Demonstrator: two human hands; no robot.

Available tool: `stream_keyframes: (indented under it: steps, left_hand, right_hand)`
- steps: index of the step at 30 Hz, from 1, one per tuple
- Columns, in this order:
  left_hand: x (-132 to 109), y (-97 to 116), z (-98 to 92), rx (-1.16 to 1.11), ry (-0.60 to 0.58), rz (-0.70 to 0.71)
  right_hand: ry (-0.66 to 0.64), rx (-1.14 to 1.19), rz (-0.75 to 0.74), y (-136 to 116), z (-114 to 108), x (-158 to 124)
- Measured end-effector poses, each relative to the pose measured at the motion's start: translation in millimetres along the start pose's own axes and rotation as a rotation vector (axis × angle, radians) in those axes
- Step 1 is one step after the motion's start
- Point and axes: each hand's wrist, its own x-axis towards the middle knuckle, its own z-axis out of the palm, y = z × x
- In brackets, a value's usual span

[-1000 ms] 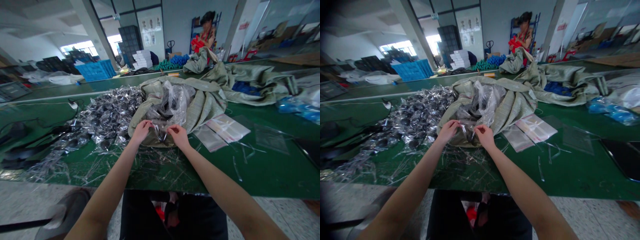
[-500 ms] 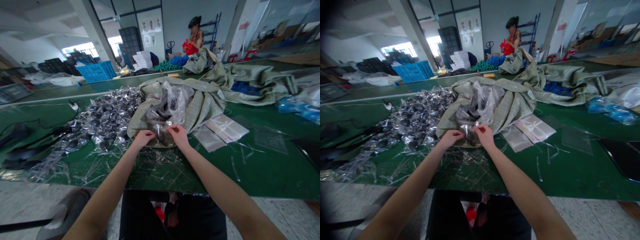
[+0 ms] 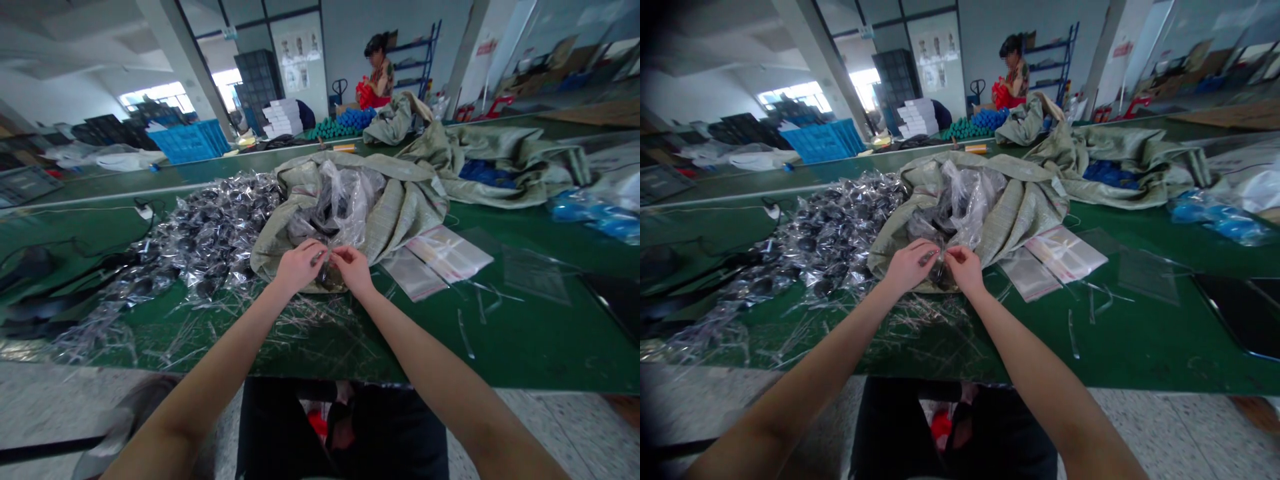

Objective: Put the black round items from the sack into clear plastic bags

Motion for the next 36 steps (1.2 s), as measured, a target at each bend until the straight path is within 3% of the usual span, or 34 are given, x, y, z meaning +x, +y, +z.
stream_keyframes:
  steps: [7, 11, 16, 23, 32, 36]
  left_hand:
    - [18, 3, 6.5, 0.268, -0.143, 0.114]
    - [22, 3, 2.2, 0.341, -0.178, 0.170]
    - [26, 0, -2.8, 0.379, -0.217, 0.265]
    - [29, -3, -0.1, 0.325, -0.161, 0.271]
    - [36, -10, 1.9, -0.004, 0.037, 0.017]
    - [31, -9, -6.1, -0.107, -0.013, 0.130]
  right_hand:
    - [0.007, -0.139, -0.144, 2, -2, -1]
    - [0.032, -0.308, -0.210, -1, -4, -3]
    - [-0.033, -0.491, -0.299, -11, -8, -5]
    - [-0.038, -0.601, -0.339, -21, -10, -7]
    - [-0.038, -0.535, -0.307, -22, -9, -9]
    - [-0.032, -0.527, -0.283, -19, -9, -7]
